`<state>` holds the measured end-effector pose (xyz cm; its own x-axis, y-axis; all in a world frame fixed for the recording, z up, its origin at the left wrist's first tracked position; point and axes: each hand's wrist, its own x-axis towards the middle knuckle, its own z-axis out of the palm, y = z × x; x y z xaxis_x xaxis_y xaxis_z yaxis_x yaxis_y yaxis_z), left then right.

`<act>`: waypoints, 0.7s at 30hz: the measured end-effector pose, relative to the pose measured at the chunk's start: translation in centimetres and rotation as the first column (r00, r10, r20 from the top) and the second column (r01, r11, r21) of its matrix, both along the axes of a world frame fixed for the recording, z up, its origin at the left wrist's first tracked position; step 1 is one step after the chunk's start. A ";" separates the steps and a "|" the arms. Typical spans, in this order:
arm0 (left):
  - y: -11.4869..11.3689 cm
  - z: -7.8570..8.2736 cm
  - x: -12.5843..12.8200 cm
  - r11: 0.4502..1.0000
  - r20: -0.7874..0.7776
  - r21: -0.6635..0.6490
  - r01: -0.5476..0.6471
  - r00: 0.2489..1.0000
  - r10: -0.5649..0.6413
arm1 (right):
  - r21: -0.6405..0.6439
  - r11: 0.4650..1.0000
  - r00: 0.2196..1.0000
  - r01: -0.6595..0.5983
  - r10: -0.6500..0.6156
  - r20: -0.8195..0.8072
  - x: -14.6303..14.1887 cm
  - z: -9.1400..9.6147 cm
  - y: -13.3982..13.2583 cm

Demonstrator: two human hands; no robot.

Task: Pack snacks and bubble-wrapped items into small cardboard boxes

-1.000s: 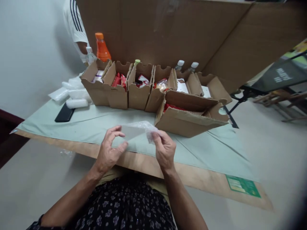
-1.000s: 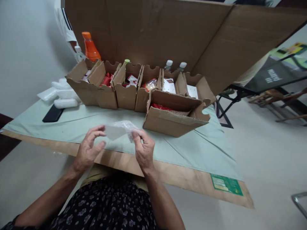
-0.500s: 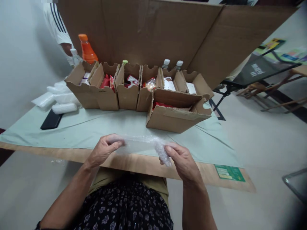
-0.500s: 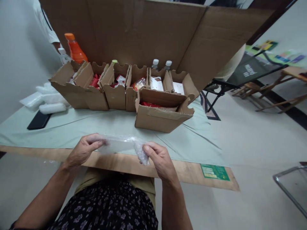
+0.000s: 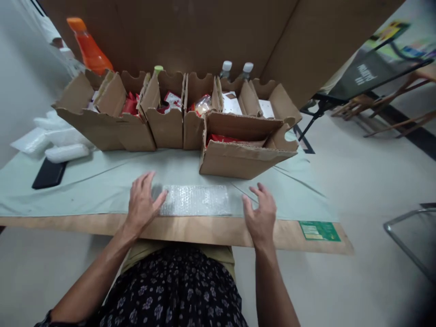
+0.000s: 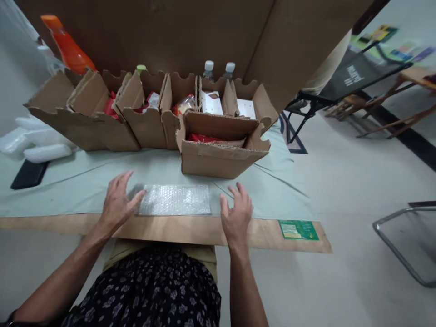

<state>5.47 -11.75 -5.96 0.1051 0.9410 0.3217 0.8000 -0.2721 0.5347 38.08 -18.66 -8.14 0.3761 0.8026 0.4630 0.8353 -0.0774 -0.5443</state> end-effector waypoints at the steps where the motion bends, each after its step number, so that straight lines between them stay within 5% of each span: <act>1: -0.4 0.0 0.1 0.996 -0.046 0.087 0.013 0.999 -0.009 | 0.003 1.000 0.999 -0.013 0.013 0.036 -0.5 0.0 -0.2; 4: -1.6 -0.5 1.2 0.965 -0.194 0.157 0.208 0.965 -0.177 | -0.084 0.972 0.965 -0.222 0.231 0.123 -4.3 0.5 -0.2; 7: -2.2 -2.3 2.7 0.896 -0.351 -0.013 0.444 0.837 -0.420 | -0.251 0.828 0.825 -0.502 0.545 0.147 -9.0 0.0 0.9; 9: -2.1 -3.7 3.1 0.869 -0.412 -0.142 0.473 0.771 -0.487 | -0.332 0.762 0.766 -0.557 0.625 0.149 -10.1 -1.0 1.3; 12: -1.6 -4.9 2.8 0.863 -0.447 -0.216 0.457 0.739 -0.504 | -0.370 0.819 0.820 -0.439 0.533 0.207 -7.9 -2.7 0.4; 17: -1.4 -4.7 2.5 0.851 -0.402 -0.238 0.467 0.750 -0.524 | -0.321 0.924 0.906 -0.207 0.305 0.294 -1.7 -3.2 -3.0; 21: -2.0 -3.7 2.3 0.877 -0.322 -0.151 0.455 0.817 -0.479 | -0.223 0.946 0.928 -0.237 0.288 0.235 -0.6 -2.0 -2.9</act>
